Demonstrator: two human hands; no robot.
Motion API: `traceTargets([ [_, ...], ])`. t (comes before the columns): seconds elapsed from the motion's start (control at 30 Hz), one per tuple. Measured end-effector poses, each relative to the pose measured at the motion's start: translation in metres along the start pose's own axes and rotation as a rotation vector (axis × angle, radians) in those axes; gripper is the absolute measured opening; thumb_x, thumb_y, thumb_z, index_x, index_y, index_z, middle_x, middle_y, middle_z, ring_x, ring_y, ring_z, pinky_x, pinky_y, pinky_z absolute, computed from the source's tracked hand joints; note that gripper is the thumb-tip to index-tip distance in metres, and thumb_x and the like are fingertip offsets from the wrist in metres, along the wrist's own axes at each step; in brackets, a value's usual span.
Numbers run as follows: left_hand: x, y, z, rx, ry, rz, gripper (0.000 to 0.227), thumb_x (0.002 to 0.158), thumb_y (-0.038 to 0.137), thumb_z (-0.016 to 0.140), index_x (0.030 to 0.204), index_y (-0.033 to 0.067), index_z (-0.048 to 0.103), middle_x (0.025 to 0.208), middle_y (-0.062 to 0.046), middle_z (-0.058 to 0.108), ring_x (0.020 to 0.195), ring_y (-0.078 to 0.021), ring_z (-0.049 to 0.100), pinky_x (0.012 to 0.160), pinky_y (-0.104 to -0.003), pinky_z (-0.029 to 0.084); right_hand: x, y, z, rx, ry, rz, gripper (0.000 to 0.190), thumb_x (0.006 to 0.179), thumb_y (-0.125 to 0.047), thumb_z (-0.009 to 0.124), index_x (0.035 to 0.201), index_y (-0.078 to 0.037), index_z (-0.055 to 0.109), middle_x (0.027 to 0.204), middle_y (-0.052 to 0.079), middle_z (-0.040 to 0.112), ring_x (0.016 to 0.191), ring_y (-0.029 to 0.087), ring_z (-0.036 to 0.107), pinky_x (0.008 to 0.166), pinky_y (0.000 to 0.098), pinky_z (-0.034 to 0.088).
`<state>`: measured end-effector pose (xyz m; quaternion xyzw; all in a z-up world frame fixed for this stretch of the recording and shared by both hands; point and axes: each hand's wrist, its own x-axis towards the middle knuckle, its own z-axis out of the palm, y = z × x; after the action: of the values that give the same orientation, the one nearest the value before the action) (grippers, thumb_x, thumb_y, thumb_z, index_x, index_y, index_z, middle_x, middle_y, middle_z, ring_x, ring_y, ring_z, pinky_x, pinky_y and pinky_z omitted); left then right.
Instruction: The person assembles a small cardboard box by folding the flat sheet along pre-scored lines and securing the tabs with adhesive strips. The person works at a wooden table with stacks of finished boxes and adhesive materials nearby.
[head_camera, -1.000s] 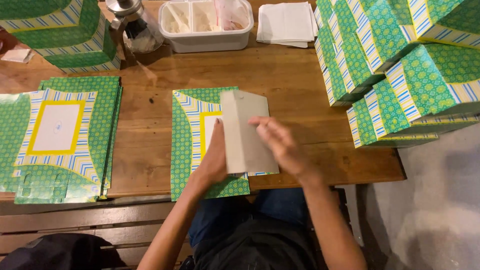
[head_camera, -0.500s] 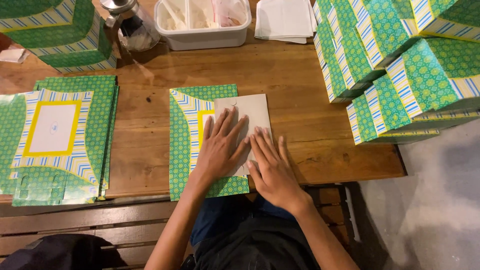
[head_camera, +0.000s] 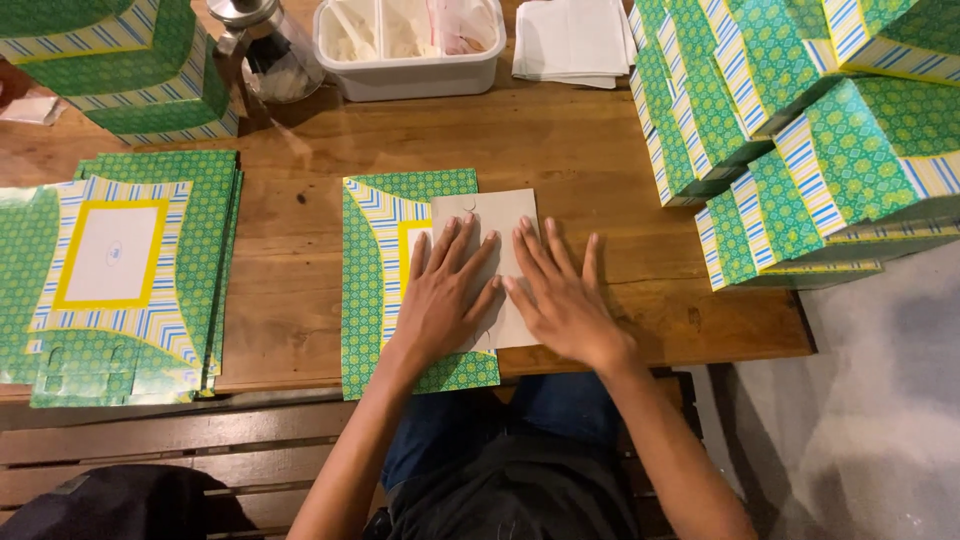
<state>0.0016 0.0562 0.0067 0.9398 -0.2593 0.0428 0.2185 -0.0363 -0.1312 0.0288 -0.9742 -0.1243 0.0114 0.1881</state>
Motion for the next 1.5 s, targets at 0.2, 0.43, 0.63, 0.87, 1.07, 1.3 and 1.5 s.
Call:
traceTargets([
  [0.2, 0.0, -0.002, 0.0, -0.004, 0.005, 0.008, 0.055, 0.103, 0.047, 0.046, 0.154, 0.0274, 0.05, 0.165, -0.01, 0.037, 0.156, -0.032, 0.024, 0.125, -0.055, 0.005, 0.049, 0.024, 0.003, -0.1, -0.007, 0.015, 0.071, 0.111, -0.052, 0.028, 0.166, -0.009, 0.017, 0.173, 0.012, 0.007, 0.158, 0.039, 0.002, 0.116, 0.0758, -0.011],
  [0.43, 0.001, 0.0, 0.003, -0.021, 0.093, -0.127, 0.086, 0.094, 0.061, 0.048, 0.161, 0.0087, 0.034, 0.163, -0.024, 0.034, 0.153, -0.0392, 0.026, 0.125, -0.054, 0.009, 0.034, 0.012, 0.0, -0.064, 0.014, 0.042, 0.075, 0.111, -0.053, 0.025, 0.165, -0.002, 0.015, 0.173, 0.017, 0.004, 0.158, 0.04, -0.002, 0.114, 0.0743, -0.018],
  [0.63, 0.003, -0.005, 0.008, 0.063, 0.156, -0.192, 0.107, 0.088, 0.068, 0.056, 0.164, 0.0019, 0.018, 0.155, -0.027, 0.035, 0.147, -0.0421, 0.027, 0.125, -0.058, 0.003, -0.015, -0.009, -0.011, -0.053, 0.007, 0.03, 0.075, 0.111, -0.051, 0.031, 0.162, 0.003, 0.019, 0.17, 0.023, 0.012, 0.157, 0.043, 0.0, 0.111, 0.0751, -0.02],
  [0.87, 0.004, -0.005, 0.001, -0.167, 0.231, -0.149, 0.113, 0.083, 0.052, 0.08, 0.164, 0.0091, 0.015, 0.155, -0.022, 0.036, 0.145, -0.041, 0.032, 0.122, -0.065, -0.001, -0.075, -0.025, -0.007, -0.016, 0.009, -0.005, 0.074, 0.109, -0.048, 0.031, 0.164, -0.004, 0.007, 0.172, 0.016, 0.002, 0.156, 0.038, -0.006, 0.111, 0.072, -0.02],
  [1.07, 0.014, 0.01, -0.02, -0.59, 0.358, -0.039, 0.089, 0.083, -0.006, 0.068, 0.16, 0.0111, 0.027, 0.152, -0.019, 0.035, 0.141, -0.0378, 0.041, 0.109, -0.046, 0.046, -0.1, -0.025, -0.016, 0.194, 0.023, 0.09, 0.071, 0.107, -0.046, 0.028, 0.164, -0.01, 0.005, 0.173, 0.009, 0.004, 0.159, 0.031, -0.003, 0.118, 0.0641, -0.015],
  [1.3, 0.029, 0.061, -0.083, -1.09, 0.317, -0.037, 0.076, 0.092, -0.007, 0.063, 0.157, 0.0227, 0.035, 0.156, -0.012, 0.052, 0.089, -0.0095, 0.057, 0.076, -0.021, 0.053, -0.113, 0.0, -0.025, 0.583, 0.309, 0.168, 0.061, 0.105, -0.027, 0.039, 0.16, -0.004, 0.025, 0.171, 0.016, 0.019, 0.16, 0.028, 0.013, 0.128, 0.0429, 0.014],
  [1.5, 0.031, 0.094, -0.15, -1.378, 0.346, 0.311, 0.066, 0.103, -0.003, 0.068, 0.158, 0.0086, 0.034, 0.164, -0.019, 0.042, 0.146, -0.0302, 0.056, 0.124, -0.046, 0.059, -0.113, -0.005, -0.042, 0.728, 0.378, 0.283, 0.06, 0.102, -0.03, 0.044, 0.158, -0.012, 0.034, 0.167, 0.008, 0.035, 0.153, 0.024, 0.035, 0.123, 0.0393, 0.033],
])
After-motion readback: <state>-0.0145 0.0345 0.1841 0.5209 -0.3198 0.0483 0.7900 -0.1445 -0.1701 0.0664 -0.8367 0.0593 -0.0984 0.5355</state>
